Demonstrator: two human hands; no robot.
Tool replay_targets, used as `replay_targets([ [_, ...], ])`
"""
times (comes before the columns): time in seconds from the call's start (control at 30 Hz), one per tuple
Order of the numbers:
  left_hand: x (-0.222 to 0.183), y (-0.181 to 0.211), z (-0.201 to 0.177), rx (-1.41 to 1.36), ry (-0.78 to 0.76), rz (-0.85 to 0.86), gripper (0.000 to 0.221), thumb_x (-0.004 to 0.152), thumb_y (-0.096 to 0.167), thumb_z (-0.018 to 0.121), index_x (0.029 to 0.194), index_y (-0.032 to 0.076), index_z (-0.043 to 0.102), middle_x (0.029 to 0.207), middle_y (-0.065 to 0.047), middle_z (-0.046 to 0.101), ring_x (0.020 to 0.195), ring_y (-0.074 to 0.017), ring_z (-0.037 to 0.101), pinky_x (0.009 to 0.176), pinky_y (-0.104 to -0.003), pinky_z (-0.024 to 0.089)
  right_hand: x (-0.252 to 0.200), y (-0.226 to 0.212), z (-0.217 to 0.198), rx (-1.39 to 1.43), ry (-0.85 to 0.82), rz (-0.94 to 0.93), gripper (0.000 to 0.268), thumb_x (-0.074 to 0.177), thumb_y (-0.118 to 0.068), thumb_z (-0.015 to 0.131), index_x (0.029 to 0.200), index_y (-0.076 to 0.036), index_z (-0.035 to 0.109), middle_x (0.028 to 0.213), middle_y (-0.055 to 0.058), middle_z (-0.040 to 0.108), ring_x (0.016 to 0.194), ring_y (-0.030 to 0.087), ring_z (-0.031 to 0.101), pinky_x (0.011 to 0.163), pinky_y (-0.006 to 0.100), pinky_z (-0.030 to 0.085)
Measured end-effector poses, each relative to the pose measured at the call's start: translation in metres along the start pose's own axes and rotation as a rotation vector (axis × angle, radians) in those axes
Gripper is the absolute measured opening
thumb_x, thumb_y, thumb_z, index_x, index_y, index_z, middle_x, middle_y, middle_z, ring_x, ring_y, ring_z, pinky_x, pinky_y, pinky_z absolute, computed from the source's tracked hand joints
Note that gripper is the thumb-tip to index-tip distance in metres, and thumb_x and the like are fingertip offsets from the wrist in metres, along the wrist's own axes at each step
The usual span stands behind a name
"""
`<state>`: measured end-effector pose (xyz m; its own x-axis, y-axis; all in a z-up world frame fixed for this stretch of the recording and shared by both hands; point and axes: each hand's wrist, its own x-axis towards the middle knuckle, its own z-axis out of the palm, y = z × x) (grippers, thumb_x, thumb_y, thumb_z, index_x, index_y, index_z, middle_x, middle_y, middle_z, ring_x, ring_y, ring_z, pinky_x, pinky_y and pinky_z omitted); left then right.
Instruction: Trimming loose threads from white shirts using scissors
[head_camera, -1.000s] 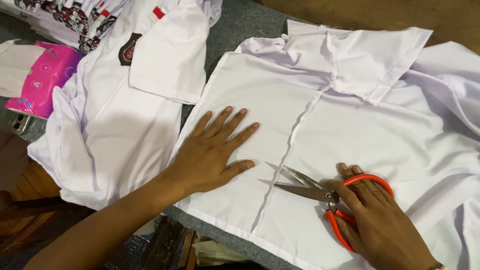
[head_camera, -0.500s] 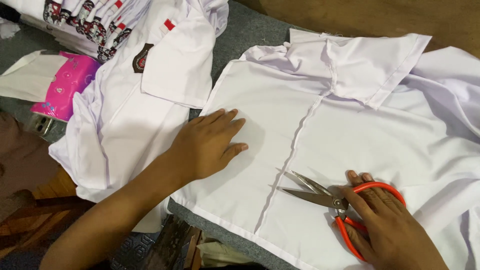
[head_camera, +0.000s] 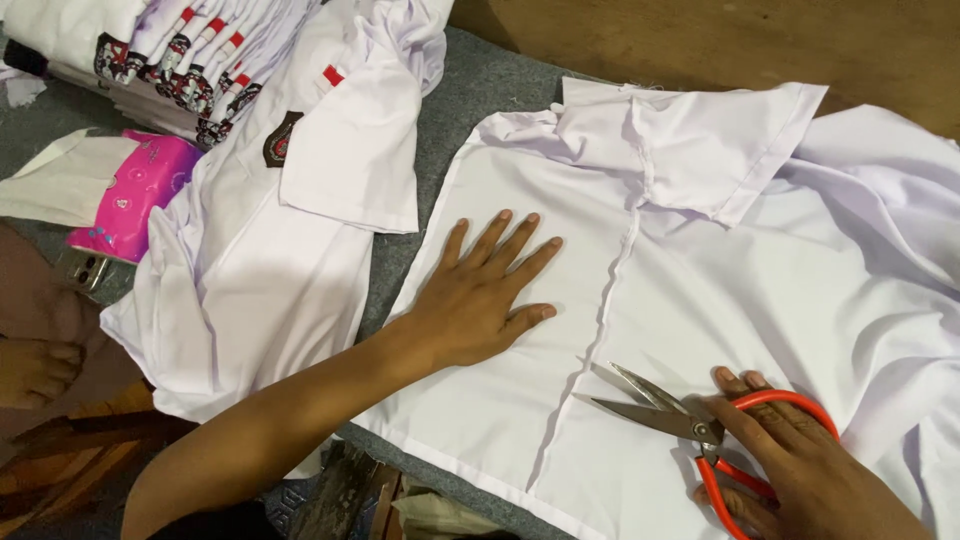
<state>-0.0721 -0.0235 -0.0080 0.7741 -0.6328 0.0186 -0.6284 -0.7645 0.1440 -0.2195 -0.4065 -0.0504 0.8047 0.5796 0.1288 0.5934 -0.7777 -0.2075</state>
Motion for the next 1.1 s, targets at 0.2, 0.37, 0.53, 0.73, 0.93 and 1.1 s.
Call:
replay_targets([
  [0.2, -0.016, 0.002, -0.005, 0.047, -0.101, -0.029, 0.077, 0.104, 0.067, 0.024, 0.166, 0.023, 0.011, 0.172, -0.011, 0.008, 0.157, -0.0352, 0.004, 0.119, -0.061, 0.008, -0.004, 0.005, 0.004, 0.063, 0.002, -0.025, 0.099, 0.068, -0.048, 0.083, 0.15, -0.012, 0.042, 0.17, 0.007, 0.032, 0.156, 0.02, 0.033, 0.123, 0.037, 0.032],
  [0.37, 0.015, 0.012, -0.059, 0.027, -0.493, -0.127, 0.067, 0.102, 0.062, 0.038, 0.151, 0.017, 0.027, 0.15, -0.013, 0.03, 0.135, -0.0392, 0.03, 0.101, -0.058, 0.034, 0.006, -0.005, -0.008, 0.095, 0.027, -0.008, 0.091, 0.069, -0.048, 0.083, 0.147, -0.015, 0.048, 0.167, 0.01, 0.038, 0.154, 0.02, 0.036, 0.125, 0.037, 0.029],
  [0.53, 0.077, 0.004, -0.059, -0.033, -0.166, -0.078, 0.032, 0.106, 0.037, 0.046, 0.118, 0.01, 0.059, 0.115, -0.014, 0.07, 0.103, -0.0454, 0.064, 0.077, -0.061, 0.05, -0.001, 0.003, -0.002, 0.012, -0.04, -0.053, 0.104, 0.068, -0.049, 0.083, 0.153, -0.011, 0.038, 0.17, 0.01, 0.031, 0.154, 0.021, 0.034, 0.122, 0.037, 0.031],
  [0.73, 0.143, -0.016, -0.013, -0.17, 0.392, 0.06, 0.018, 0.095, 0.022, 0.063, 0.11, 0.012, 0.058, 0.106, -0.005, 0.063, 0.091, -0.0328, 0.06, 0.074, -0.048, 0.05, 0.015, -0.002, -0.037, 0.156, -0.278, 0.388, 0.108, 0.062, -0.039, 0.096, 0.154, -0.04, 0.039, 0.16, -0.017, 0.047, 0.142, 0.004, 0.05, 0.093, 0.033, 0.064],
  [0.93, 0.162, -0.012, 0.002, -0.242, 0.479, 0.051, 0.019, 0.095, 0.037, 0.06, 0.099, 0.018, 0.063, 0.103, 0.001, 0.063, 0.099, -0.0279, 0.055, 0.082, -0.045, 0.042, 0.092, -0.002, -0.106, -0.047, -0.561, 0.748, 0.098, 0.062, -0.067, 0.088, 0.145, -0.068, 0.036, 0.121, -0.021, 0.072, 0.072, 0.028, 0.085, 0.076, 0.036, 0.065],
  [1.1, 0.16, -0.016, 0.019, -0.297, 0.581, 0.108, 0.009, 0.095, 0.033, 0.061, 0.093, 0.025, 0.064, 0.097, 0.01, 0.067, 0.095, -0.0241, 0.055, 0.083, -0.042, 0.036, 0.138, 0.02, -0.114, 1.288, -0.171, 0.437, 0.061, 0.084, -0.042, 0.067, 0.129, -0.001, 0.067, 0.1, 0.023, 0.085, 0.055, 0.031, 0.073, 0.054, 0.044, 0.065],
])
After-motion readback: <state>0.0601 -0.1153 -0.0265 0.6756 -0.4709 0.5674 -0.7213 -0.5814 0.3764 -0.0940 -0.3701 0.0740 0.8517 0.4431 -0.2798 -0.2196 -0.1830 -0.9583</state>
